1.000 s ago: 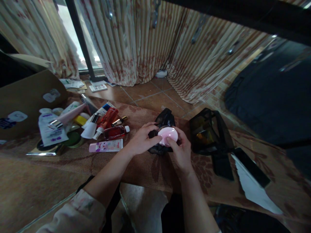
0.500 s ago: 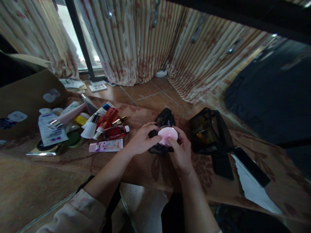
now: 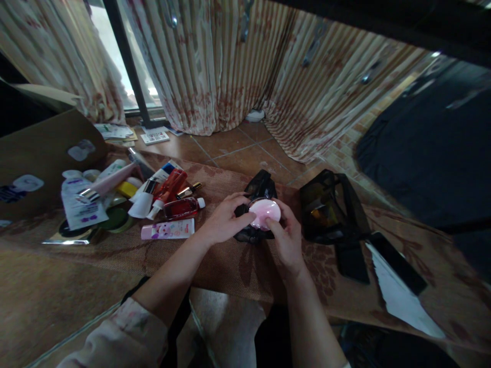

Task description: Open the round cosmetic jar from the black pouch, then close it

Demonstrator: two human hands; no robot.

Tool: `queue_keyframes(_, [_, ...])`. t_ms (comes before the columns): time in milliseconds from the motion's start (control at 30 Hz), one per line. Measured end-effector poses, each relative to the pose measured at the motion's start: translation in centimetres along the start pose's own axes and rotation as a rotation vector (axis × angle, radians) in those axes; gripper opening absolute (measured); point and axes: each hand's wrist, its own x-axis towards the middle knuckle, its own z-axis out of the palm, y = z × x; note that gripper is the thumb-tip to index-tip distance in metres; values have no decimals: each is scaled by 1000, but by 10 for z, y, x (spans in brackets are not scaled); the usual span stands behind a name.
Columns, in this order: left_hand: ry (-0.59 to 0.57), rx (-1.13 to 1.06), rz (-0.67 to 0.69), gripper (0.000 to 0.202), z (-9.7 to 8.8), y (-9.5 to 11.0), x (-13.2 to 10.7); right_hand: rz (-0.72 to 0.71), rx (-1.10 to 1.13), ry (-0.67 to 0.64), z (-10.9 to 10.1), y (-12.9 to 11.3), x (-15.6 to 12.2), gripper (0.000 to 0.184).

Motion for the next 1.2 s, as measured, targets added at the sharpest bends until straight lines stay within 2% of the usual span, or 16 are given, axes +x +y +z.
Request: queue_keyframes(1200, [4,10,-1,18,0,1,0,8,11,6,1,-4,0,41])
